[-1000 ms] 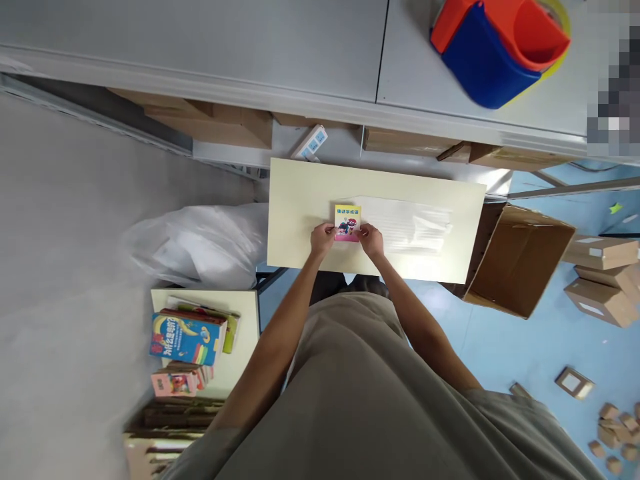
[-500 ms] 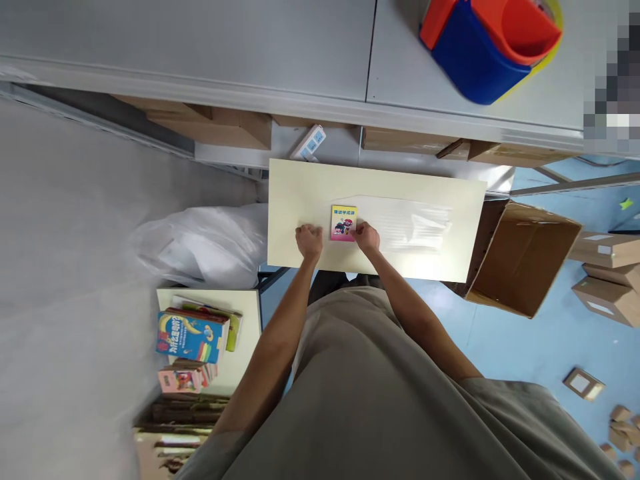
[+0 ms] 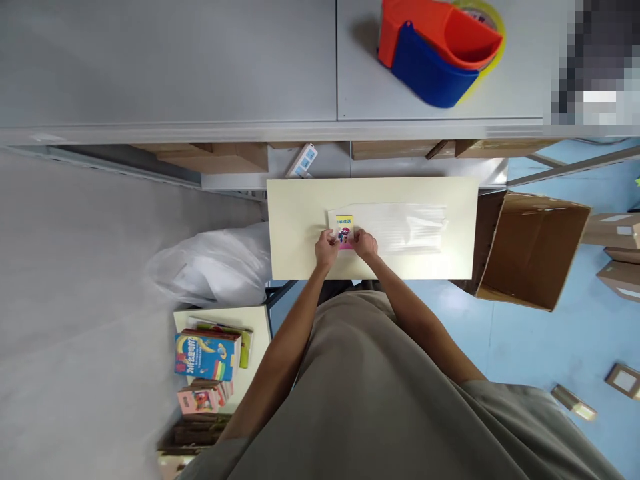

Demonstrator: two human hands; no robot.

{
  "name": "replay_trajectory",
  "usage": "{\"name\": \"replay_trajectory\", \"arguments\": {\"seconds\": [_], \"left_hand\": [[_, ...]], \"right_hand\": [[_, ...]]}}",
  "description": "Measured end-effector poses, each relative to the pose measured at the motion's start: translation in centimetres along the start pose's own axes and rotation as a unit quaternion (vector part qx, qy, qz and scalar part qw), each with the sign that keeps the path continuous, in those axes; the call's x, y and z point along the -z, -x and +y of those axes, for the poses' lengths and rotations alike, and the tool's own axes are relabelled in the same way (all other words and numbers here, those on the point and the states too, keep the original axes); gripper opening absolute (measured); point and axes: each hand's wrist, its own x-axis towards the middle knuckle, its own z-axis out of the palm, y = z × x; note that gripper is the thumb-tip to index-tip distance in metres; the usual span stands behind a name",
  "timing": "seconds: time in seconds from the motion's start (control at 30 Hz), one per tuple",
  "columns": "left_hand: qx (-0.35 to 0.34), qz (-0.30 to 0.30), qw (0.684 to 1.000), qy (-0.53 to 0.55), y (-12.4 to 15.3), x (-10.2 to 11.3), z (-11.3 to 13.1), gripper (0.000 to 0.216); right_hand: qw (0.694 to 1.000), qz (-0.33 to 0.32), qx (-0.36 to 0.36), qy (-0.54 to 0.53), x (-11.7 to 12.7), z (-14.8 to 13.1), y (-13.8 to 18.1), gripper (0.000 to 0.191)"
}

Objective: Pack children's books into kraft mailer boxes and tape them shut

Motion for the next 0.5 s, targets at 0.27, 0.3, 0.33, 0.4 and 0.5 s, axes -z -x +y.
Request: {"name": "replay_trajectory", "arguments": {"seconds": [0.27,0.3,0.33,0.4,0.5], "left_hand": [[-0.016,-0.005,1.000,-0.006,0.2,-3.2,0.3,0.049],[-0.021,-0.009,1.000,-0.001,0.4,-3.2,0.3,0.049],[-0.026,-0.012,1.000,-0.001,0.6,-3.1,0.2,0.048],[-0.029,-0.007,0.999,-0.015,0.9,-2.8,0.1,0.047],[-0.003,0.038,0.998,-0.050,1.0,-2.3,0.1,0.048]], "right_hand": [[0.978,0.050,0.189,0.078,1.9,1.0,2.1,0.043],[0.970,0.038,0.219,0.096,1.9,1.0,2.2,0.046],[0.963,0.018,0.241,0.116,1.7,0.9,2.3,0.049],[0.953,-0.023,0.260,0.153,1.3,0.6,2.3,0.054],[0.947,-0.044,0.256,0.191,0.7,0.3,2.3,0.057]]}}
